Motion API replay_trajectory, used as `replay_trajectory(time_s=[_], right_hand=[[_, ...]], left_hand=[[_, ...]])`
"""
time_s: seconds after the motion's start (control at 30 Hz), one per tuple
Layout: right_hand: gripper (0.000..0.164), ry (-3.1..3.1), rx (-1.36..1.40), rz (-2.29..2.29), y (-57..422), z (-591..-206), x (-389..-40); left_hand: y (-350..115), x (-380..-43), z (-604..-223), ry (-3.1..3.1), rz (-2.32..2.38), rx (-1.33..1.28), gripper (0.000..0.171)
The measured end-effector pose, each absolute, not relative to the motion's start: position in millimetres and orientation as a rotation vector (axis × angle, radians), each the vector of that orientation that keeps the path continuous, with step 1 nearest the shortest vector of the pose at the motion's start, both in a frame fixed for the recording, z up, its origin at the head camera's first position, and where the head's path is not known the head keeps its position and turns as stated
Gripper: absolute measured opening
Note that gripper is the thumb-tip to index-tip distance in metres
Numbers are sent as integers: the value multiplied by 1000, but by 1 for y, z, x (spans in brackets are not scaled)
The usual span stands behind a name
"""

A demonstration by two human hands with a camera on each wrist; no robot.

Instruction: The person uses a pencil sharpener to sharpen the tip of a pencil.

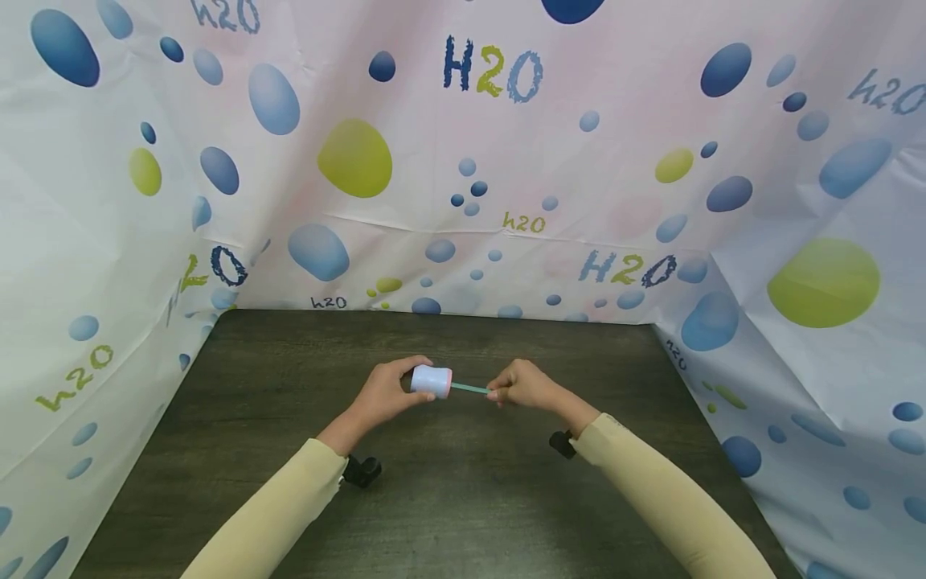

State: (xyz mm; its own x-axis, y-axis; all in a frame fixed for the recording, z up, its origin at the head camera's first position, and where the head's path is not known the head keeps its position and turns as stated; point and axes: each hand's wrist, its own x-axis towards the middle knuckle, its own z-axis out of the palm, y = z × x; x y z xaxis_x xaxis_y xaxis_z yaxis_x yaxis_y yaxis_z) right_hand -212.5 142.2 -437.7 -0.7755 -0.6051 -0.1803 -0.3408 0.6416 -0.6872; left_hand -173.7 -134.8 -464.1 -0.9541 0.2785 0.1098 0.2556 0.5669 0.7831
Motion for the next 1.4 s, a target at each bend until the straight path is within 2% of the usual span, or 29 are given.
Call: replay_trajectory(time_s=[0.23,0.5,0.67,0.83,1.0,1.4], right_hand=[[22,2308,-626,-1027,144,-440,-213],[25,2597,-681,-869,139,-440,-202],[23,2847,-804,-719,138,-440,-197],[21,3019,-1034,-638,140,-443,-195],[17,3140,-1194,-562,143,-445,-196],[18,3268,-1463,-321,150,-451,-199]], left_hand=[[-134,-172,-467,2809,1369,536,48],[-134,-171,-469,2741,1455,553,45],[-135,-176,-466,2607,1528,456,54],[-139,-185,-463,2448,1572,208,51],[-145,-191,-464,2263,1613,46,56],[-147,-193,-461,1995,1635,137,52]])
